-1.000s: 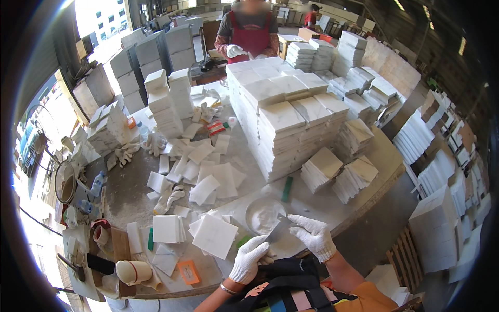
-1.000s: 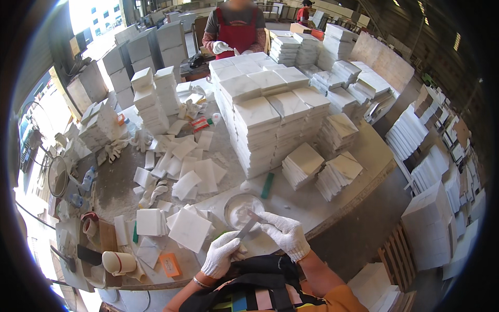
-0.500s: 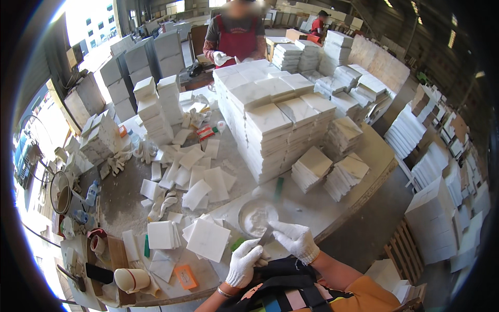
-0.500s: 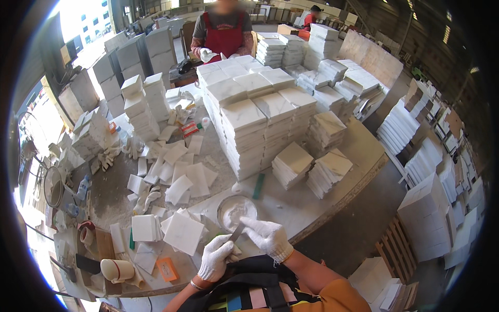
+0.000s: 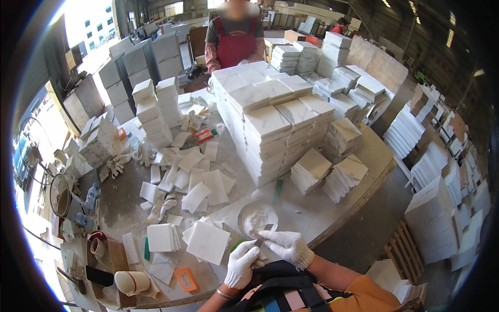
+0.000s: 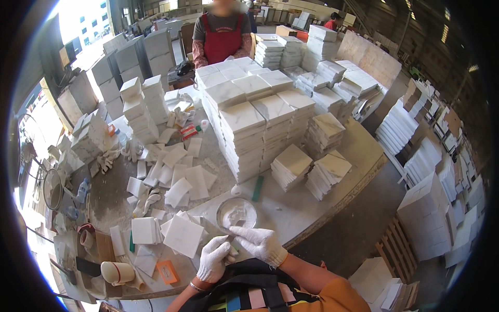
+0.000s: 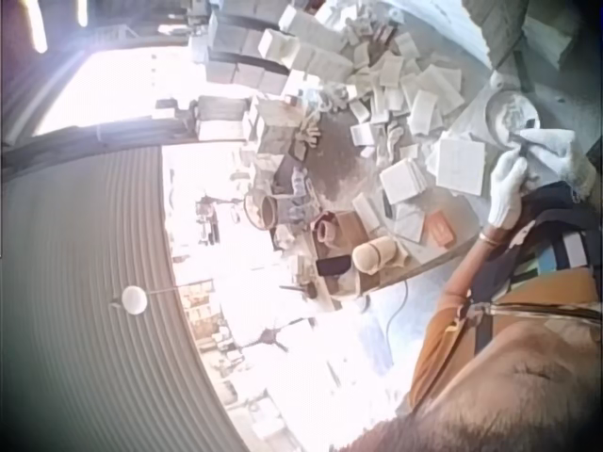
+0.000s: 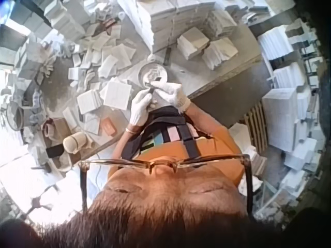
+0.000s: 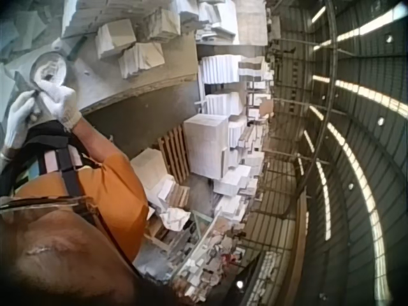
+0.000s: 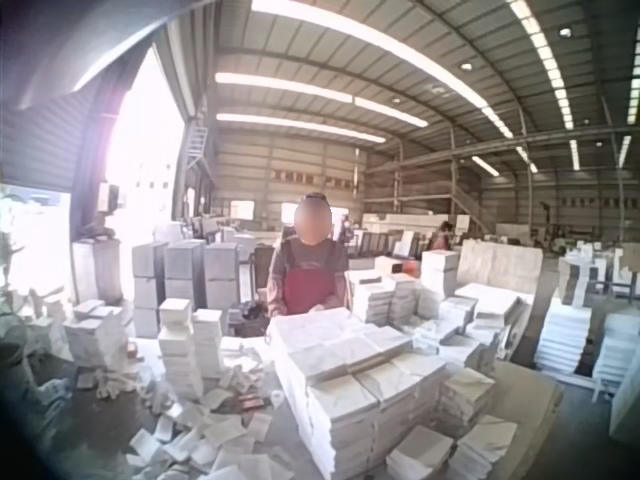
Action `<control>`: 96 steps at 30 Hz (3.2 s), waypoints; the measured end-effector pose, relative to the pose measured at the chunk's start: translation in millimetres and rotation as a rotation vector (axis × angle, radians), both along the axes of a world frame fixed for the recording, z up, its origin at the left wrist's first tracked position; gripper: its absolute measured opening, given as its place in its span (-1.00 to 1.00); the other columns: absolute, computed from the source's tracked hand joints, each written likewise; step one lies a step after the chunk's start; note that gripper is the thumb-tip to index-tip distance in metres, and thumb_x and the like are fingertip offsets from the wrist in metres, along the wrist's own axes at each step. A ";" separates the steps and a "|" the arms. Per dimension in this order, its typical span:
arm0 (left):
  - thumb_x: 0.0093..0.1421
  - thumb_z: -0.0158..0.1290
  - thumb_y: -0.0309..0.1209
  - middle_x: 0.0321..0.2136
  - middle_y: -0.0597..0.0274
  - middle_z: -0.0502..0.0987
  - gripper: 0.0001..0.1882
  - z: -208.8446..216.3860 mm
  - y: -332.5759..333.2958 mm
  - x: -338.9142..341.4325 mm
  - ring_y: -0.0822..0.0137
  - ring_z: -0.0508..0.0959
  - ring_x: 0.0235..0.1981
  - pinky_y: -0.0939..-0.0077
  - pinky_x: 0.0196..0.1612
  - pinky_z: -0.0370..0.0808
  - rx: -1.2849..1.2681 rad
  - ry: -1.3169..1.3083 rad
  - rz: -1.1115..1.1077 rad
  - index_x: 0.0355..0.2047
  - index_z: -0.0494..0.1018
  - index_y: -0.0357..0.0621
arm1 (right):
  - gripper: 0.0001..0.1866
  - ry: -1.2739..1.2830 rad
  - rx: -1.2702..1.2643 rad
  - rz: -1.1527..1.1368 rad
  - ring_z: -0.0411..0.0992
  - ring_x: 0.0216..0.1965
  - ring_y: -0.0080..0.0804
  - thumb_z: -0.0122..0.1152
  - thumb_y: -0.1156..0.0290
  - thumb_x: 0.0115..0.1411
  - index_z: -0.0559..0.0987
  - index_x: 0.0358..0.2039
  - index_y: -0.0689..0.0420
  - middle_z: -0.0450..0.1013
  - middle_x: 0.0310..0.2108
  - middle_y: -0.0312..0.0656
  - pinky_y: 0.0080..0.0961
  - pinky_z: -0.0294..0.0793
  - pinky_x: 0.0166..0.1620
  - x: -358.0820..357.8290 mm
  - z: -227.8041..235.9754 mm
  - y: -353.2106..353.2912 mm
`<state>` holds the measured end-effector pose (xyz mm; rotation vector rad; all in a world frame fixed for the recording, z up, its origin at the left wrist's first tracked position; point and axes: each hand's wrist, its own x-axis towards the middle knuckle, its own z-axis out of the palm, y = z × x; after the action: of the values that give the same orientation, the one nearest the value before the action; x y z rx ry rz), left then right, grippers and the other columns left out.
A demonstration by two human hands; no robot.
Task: The person applies a white paste to the edges of small square tiles using a small metal spatula, then wipes the edges with a green sponge. The person repeats this process on multiple tiles, stacking the finished pieces on the table.
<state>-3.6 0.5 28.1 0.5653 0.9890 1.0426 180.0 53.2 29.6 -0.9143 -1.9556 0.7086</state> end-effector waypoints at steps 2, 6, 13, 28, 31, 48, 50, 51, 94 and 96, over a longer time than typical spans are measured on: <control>0.29 0.04 -0.36 -0.42 0.11 0.57 -0.72 2.9 -2.4 -0.1 0.41 0.51 -0.49 0.60 -0.36 0.47 0.002 0.003 -0.002 -0.09 0.44 -0.32 | -0.65 -0.020 -0.038 -0.087 0.62 -0.31 -0.15 0.30 0.52 0.15 0.62 -0.01 0.16 0.62 -0.23 -0.04 -0.42 0.60 -0.24 3.4 3.6 3.6; 0.30 0.03 -0.37 -0.42 0.11 0.57 -0.71 -5.5 0.1 -1.6 0.40 0.52 -0.48 0.59 -0.35 0.47 -0.002 0.038 -0.045 -0.08 0.44 -0.33 | -0.63 -0.112 0.009 0.039 0.62 -0.32 -0.16 0.32 0.52 0.12 0.63 -0.01 0.13 0.61 -0.22 -0.04 -0.40 0.61 -0.25 0.4 8.0 -6.3; 0.30 0.03 -0.37 -0.42 0.10 0.57 -0.69 0.1 -0.5 -1.9 0.41 0.52 -0.49 0.58 -0.37 0.48 0.010 0.053 -0.011 -0.04 0.43 -0.34 | -0.63 -0.079 0.002 -0.145 0.63 -0.25 -0.19 0.28 0.55 0.15 0.61 0.01 0.16 0.61 -0.22 -0.01 -0.43 0.59 -0.21 19.2 -7.8 19.7; 0.34 0.03 -0.29 -0.38 0.09 0.61 -0.59 -6.8 0.9 2.0 0.38 0.59 -0.44 0.58 -0.34 0.52 0.000 0.099 -0.079 0.07 0.38 -0.34 | -0.51 0.568 -1.110 0.102 0.45 -0.48 -0.60 0.20 0.39 0.30 0.43 0.22 0.21 0.54 -0.45 -0.30 -0.68 0.37 -0.38 14.6 3.4 17.9; 0.37 0.00 -0.27 -0.32 0.12 0.64 -0.61 -2.9 0.3 -1.4 0.40 0.64 -0.38 0.61 -0.32 0.53 0.064 0.170 -0.222 0.08 0.40 -0.30 | -0.63 0.523 -1.067 0.066 0.44 -0.47 -0.63 0.21 0.40 0.29 0.54 0.09 0.20 0.55 -0.42 -0.30 -0.69 0.36 -0.39 16.3 -5.6 22.4; 0.33 0.05 -0.30 -0.49 0.31 0.54 -0.72 -2.0 3.7 -4.4 0.55 0.50 -0.57 0.71 -0.49 0.39 -0.053 0.137 -0.180 -0.10 0.53 -0.24 | -0.63 0.310 -0.643 0.042 0.54 -0.19 -0.57 0.20 0.51 0.29 0.53 0.11 0.27 0.59 -0.08 -0.15 -0.56 0.55 -0.12 8.6 -4.4 -0.7; 0.32 0.05 -0.31 -0.50 0.31 0.53 -0.72 -2.5 3.8 -2.5 0.54 0.49 -0.59 0.71 -0.49 0.39 -0.047 0.146 -0.179 -0.09 0.52 -0.25 | -0.67 -0.022 -0.297 0.069 0.62 -0.15 -0.32 0.27 0.48 0.22 0.62 0.02 0.15 0.60 -0.12 -0.02 -0.49 0.57 -0.09 5.0 -2.1 -5.7; 0.32 0.05 -0.31 -0.51 0.31 0.53 -0.72 -2.7 3.5 -1.9 0.54 0.48 -0.60 0.70 -0.49 0.38 -0.044 0.151 -0.176 -0.09 0.52 -0.25 | -0.65 -0.036 -0.245 0.080 0.61 -0.17 -0.24 0.28 0.48 0.20 0.62 0.02 0.13 0.60 -0.14 -0.02 -0.47 0.58 -0.11 4.6 -3.8 -7.0; 0.34 0.02 -0.34 -0.53 0.34 0.45 -0.63 -2.0 -10.9 -10.2 0.55 0.39 -0.58 0.69 -0.48 0.34 -0.041 0.041 -0.169 0.09 0.46 -0.22 | -0.54 -0.918 -0.072 0.508 0.56 -0.39 -0.31 0.16 0.30 0.13 0.59 0.09 -0.01 0.61 -0.40 -0.10 -0.39 0.54 -0.25 -11.7 273.3 152.0; 0.35 0.02 -0.31 -0.53 0.37 0.46 -0.62 2.1 -6.5 -3.8 0.58 0.41 -0.57 0.71 -0.47 0.35 -0.042 0.018 -0.236 0.12 0.45 -0.18 | -0.57 -0.312 -0.174 -0.023 0.52 -0.46 -0.65 0.21 0.36 0.23 0.56 0.13 0.07 0.64 -0.37 -0.24 -0.65 0.51 -0.39 35.3 306.5 176.8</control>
<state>-7.3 -6.0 30.3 0.6409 0.9326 0.8062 215.3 229.9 336.1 -1.2119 -2.1749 0.7687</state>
